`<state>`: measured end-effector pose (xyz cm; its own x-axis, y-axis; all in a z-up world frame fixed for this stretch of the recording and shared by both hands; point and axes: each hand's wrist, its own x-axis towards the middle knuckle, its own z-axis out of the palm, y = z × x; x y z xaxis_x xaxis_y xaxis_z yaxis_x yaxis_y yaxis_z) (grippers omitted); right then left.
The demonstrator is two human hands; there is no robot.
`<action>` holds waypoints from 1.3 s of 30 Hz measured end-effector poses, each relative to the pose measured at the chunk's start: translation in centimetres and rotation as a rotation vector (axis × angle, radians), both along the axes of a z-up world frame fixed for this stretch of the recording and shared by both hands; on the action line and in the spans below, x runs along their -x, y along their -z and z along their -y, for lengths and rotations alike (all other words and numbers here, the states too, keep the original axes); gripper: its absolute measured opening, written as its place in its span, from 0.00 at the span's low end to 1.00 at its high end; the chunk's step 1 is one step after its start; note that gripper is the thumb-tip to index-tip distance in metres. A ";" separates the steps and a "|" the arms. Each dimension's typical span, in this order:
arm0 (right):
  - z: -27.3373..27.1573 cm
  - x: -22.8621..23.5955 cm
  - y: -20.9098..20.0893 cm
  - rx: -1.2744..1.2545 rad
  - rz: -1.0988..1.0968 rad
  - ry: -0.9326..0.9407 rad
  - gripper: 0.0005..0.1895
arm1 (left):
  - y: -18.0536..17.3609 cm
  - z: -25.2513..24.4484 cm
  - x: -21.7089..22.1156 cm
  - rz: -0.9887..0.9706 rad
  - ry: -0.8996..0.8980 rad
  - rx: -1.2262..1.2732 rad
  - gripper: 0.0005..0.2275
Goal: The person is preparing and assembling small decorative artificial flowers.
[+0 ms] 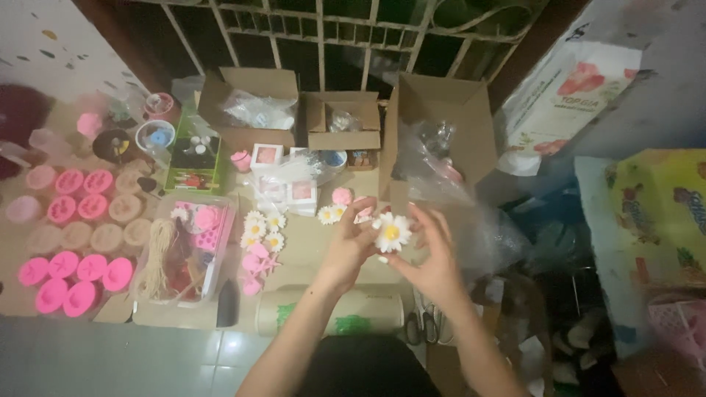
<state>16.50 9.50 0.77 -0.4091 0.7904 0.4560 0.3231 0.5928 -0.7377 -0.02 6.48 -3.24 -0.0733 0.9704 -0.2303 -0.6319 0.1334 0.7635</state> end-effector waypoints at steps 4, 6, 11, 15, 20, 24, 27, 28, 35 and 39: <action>-1.2 0.4 1.5 -0.052 0.193 -0.016 0.36 | 3.8 -0.7 0.3 -0.076 -0.022 0.040 0.23; -1.5 0.9 1.7 -0.149 0.160 -0.072 0.35 | 4.4 -0.8 0.9 -0.055 -0.017 0.004 0.23; -6.7 0.1 6.5 -0.027 0.033 0.010 0.34 | 3.6 -0.5 3.9 -0.011 -0.074 0.069 0.20; -9.8 -0.7 9.7 0.618 -0.211 0.104 0.27 | 4.2 1.6 8.6 -0.082 -0.263 0.081 0.19; -10.5 1.8 34.2 0.846 0.065 -0.032 0.30 | 13.1 9.5 14.1 -0.111 -0.549 0.269 0.19; -7.0 6.6 32.4 0.437 0.696 0.020 0.31 | 22.0 18.1 15.3 -0.147 -0.695 0.514 0.19; -7.3 8.0 35.2 0.127 0.616 -0.067 0.37 | 24.8 23.2 13.9 -0.178 -0.694 0.684 0.18; -7.5 8.8 35.6 0.128 0.616 -0.077 0.37 | 25.1 24.0 13.4 -0.177 -0.701 0.689 0.18; -7.4 14.6 35.5 -0.008 0.642 -0.336 0.32 | 25.7 26.3 11.3 -0.196 -0.715 0.864 0.15; -7.8 18.1 33.0 -0.041 0.696 -0.409 0.32 | 26.1 26.1 10.9 -0.328 -0.692 0.823 0.15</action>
<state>-1.58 17.26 -32.23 -0.8631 0.5048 0.0160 0.4517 0.7857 -0.4226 -10.91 -19.59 -29.33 -0.7124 0.2583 -0.6526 -0.5499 0.3722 0.7477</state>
